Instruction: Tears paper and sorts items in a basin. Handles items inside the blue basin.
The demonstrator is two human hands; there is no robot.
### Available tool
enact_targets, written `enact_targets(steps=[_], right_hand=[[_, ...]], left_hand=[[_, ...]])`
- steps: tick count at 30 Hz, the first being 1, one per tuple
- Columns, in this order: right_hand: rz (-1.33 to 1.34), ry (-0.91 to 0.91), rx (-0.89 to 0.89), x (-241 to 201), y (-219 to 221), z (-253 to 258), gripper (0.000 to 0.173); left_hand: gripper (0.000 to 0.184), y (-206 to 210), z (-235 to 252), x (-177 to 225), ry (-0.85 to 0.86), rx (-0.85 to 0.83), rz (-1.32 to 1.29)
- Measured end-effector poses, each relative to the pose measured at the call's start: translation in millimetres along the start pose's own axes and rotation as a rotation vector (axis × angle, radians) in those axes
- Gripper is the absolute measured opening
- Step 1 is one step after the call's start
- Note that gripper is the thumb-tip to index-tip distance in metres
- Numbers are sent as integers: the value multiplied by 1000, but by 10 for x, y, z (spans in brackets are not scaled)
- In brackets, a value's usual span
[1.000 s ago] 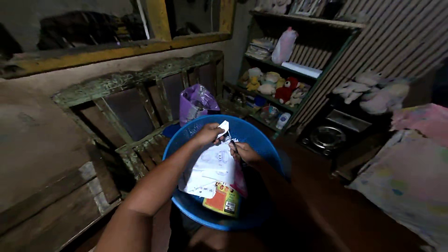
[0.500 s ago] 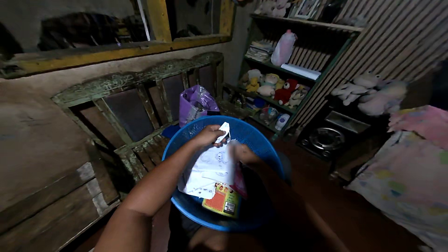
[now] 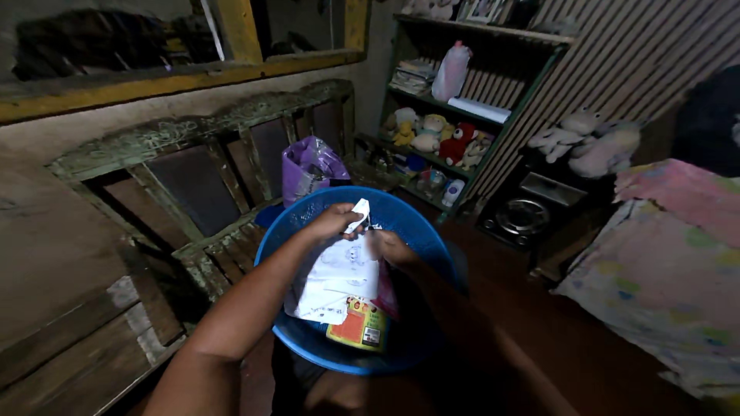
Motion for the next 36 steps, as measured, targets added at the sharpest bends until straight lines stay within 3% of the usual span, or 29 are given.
enact_targets(steps=[36], right_hand=[[35,26,-26,-8,58,-6,47]], left_hand=[[28,37,-5,-25,1,-56,47]])
Point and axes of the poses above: each hand's wrist, its own z-axis towards the middle knuckle, its own y-axis out of the palm, x = y × z, the point moved 3 cm from there along z, towards the middle knuckle, and after that the axes turned 7 degrees about z, right-handed, at the moved point
